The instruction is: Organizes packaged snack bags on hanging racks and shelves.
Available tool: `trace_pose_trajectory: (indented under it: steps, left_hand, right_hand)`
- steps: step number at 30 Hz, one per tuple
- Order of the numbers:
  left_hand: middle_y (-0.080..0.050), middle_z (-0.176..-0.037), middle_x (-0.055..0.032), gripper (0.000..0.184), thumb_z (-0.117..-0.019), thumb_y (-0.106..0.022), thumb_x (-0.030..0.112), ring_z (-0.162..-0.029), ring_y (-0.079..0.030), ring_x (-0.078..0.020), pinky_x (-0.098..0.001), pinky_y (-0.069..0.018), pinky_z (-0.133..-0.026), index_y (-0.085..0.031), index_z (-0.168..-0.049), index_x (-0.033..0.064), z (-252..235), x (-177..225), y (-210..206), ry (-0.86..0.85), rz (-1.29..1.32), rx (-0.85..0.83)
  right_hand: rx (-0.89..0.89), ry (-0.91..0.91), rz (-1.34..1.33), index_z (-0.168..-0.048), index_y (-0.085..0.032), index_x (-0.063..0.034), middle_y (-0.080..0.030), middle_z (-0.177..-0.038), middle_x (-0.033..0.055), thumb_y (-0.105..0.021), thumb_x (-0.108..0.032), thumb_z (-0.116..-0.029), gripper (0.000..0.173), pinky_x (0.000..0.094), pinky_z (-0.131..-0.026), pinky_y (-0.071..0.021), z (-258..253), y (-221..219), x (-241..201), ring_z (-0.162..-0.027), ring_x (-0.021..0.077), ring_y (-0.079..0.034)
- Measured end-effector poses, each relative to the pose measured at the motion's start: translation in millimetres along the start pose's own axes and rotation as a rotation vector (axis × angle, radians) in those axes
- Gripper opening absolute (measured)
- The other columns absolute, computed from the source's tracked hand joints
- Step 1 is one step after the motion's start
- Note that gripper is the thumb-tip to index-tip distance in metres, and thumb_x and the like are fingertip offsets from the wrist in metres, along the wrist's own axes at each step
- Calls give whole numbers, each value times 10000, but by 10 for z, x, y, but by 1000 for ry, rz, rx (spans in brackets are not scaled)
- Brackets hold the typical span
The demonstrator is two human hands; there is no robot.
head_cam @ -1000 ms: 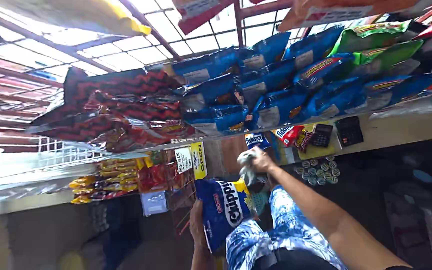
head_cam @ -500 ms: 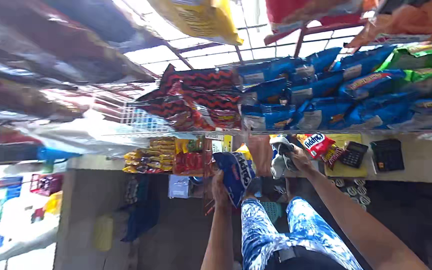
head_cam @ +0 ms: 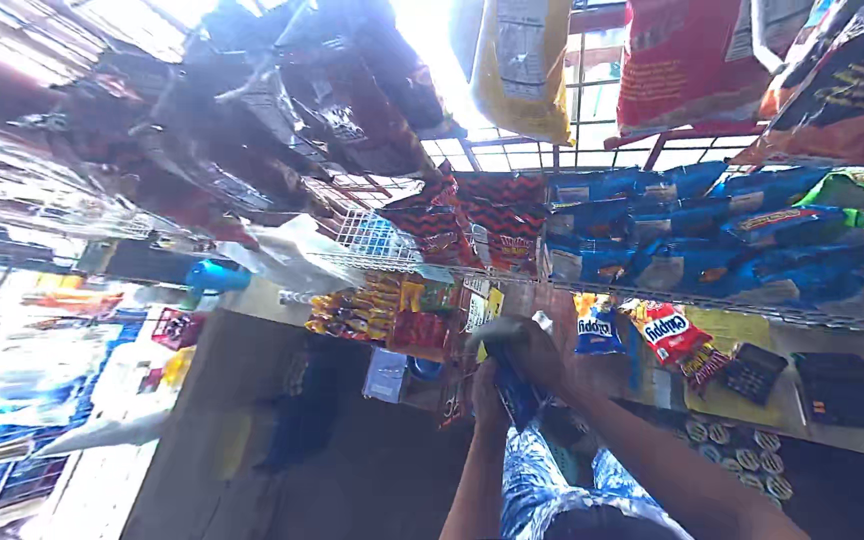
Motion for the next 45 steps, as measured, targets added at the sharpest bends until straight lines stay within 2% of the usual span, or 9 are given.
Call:
trace_pose_trajectory:
  steps: [4, 10, 13, 18, 27, 35, 40, 41, 45]
  left_hand:
    - [-719, -854, 28, 328, -1056, -276, 143, -796, -701, -19, -225, -604, -739, -588, -1099, 48, -13, 96, 155, -24, 45, 106]
    - [-632, -917, -70, 317, -1070, -241, 42, -825, -617, -79, -249, -532, -813, -528, -1164, -52, 398, 534, -132, 167, -12, 199]
    - [-743, -831, 55, 405, -1052, -245, 193, -793, -719, -19, -231, -620, -717, -642, -993, 136, 253, 390, -26, -74, 165, -1]
    - [-761, -839, 53, 449, -1032, -249, 179, -798, -724, -11, -214, -615, -720, -682, -913, 191, 330, 494, 48, -63, 228, -123]
    - [-728, -1002, 151, 217, -1031, -551, 348, -936, -684, 28, -212, -582, -848, -658, -1124, 183, 318, 672, 288, -356, -261, -154]
    - [-722, -946, -81, 160, -950, -595, 4, -890, -681, -13, -202, -565, -856, -709, -1020, -83, 503, 724, 147, -510, -544, 84]
    - [-721, -964, -141, 171, -934, -598, 3, -931, -698, -158, -324, -565, -892, -732, -1011, -71, 672, 837, 52, -563, -733, -46]
    - [-718, -964, -156, 166, -930, -604, -1, -937, -699, -199, -353, -566, -894, -740, -998, -69, 696, 865, 11, -582, -777, -66]
    - [-742, -949, -164, 154, -918, -624, 18, -951, -718, -318, -466, -573, -874, -765, -952, -34, 736, 906, -139, -677, -967, -137]
  right_hand:
    - [88, 7, -65, -1304, -623, 96, -645, -1308, 256, -595, -61, -944, 393, 440, -1077, -486, 242, 101, -181, -1229, 307, -629]
    - [112, 336, 39, -1341, -633, 43, -552, -1453, 263, -528, -371, -972, 564, 653, -1162, -301, 513, -117, -321, -1409, 459, -451]
    - [141, -46, -297, -1317, -576, 113, -666, -1254, 167, -502, -176, -1034, 411, 312, -1038, -498, 187, 198, 110, -1168, 144, -625]
    - [27, -854, -880, -1104, -552, -120, -586, -766, 16, -292, -455, -1109, 424, 312, -582, -534, 346, 215, 506, -642, 114, -592]
    - [396, -433, -474, -1197, -601, 79, -656, -938, 85, -489, -173, -1073, 303, 265, -762, -559, 264, 514, 501, -810, 61, -629]
    - [182, -95, 49, -1543, -378, 23, -526, -1476, 231, -450, -235, -1069, 544, 449, -1104, -468, 368, 597, 753, -1321, 272, -569]
    - [249, -436, 18, -1307, -528, 142, -652, -1184, 223, -584, -7, -992, 353, 316, -926, -545, 639, 1042, -60, -1033, 189, -655]
    - [422, -235, -33, -1174, -575, 220, -676, -1005, 278, -601, 28, -925, 315, 311, -743, -587, 674, 1081, -17, -843, 212, -684]
    - [186, 107, -142, -1177, -589, 147, -695, -968, 119, -554, -161, -982, 366, 287, -758, -587, 654, 1112, -161, -805, 75, -669]
Point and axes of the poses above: each hand's wrist, its own z-axis away from the middle knuckle, its own y-axis out of the back of the hand, x = y × z, the point moved 5 cm from there along -z, towards the middle knuckle
